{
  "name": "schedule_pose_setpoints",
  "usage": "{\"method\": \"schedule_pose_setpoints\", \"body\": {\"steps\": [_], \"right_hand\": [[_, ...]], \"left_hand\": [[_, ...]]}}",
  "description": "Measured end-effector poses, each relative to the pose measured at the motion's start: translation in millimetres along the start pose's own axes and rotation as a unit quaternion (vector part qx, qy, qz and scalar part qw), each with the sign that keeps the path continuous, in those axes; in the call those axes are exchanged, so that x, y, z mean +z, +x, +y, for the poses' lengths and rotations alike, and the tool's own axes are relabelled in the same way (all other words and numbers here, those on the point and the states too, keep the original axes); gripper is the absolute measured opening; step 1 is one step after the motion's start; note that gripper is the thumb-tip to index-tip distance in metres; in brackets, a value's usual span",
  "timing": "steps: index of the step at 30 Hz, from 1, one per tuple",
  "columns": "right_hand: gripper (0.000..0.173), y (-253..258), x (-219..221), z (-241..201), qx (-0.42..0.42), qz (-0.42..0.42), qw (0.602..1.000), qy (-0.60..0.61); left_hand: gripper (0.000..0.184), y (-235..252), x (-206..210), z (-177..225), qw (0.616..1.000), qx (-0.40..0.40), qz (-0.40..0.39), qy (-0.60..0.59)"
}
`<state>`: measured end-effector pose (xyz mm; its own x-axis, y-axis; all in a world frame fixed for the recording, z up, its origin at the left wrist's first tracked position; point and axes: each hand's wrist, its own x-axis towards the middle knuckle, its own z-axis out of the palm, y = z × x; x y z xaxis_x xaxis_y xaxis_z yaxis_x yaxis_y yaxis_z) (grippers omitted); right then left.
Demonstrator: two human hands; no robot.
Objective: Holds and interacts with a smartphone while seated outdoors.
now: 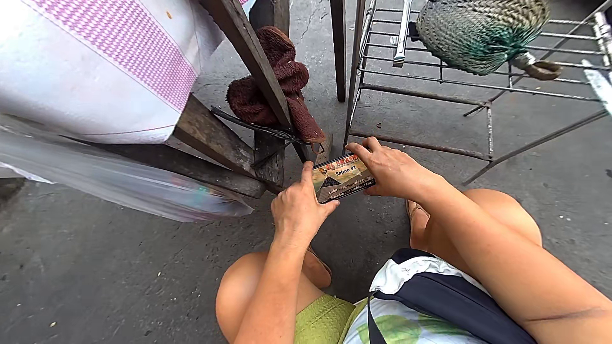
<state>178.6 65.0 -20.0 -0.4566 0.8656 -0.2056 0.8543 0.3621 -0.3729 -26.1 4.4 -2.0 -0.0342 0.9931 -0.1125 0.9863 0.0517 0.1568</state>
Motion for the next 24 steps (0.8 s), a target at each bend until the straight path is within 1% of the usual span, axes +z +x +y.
{"method": "schedule_pose_setpoints", "body": {"steps": [5,11,18,24], "right_hand": [[0.108,-1.6,-1.5,-0.4,0.007,-0.002,1.000,-0.013],[0.104,-1.6,-0.2,-4.3,0.012,0.017,1.000,-0.021],[0.096,-2.3,-1.3,-5.5,-0.008,0.036,0.999,-0.029],[0.096,-3.1,-2.6,-6.6,-0.003,0.044,0.999,-0.029]], "left_hand": [[0.103,0.9,-0.1,1.9,1.000,0.000,-0.012,-0.001],[0.102,3.3,2.1,-0.3,1.000,-0.003,0.002,-0.003],[0.099,2.6,1.9,1.9,1.000,-0.021,0.003,-0.013],[0.100,3.0,2.4,0.4,1.000,-0.020,0.017,-0.015]]}}
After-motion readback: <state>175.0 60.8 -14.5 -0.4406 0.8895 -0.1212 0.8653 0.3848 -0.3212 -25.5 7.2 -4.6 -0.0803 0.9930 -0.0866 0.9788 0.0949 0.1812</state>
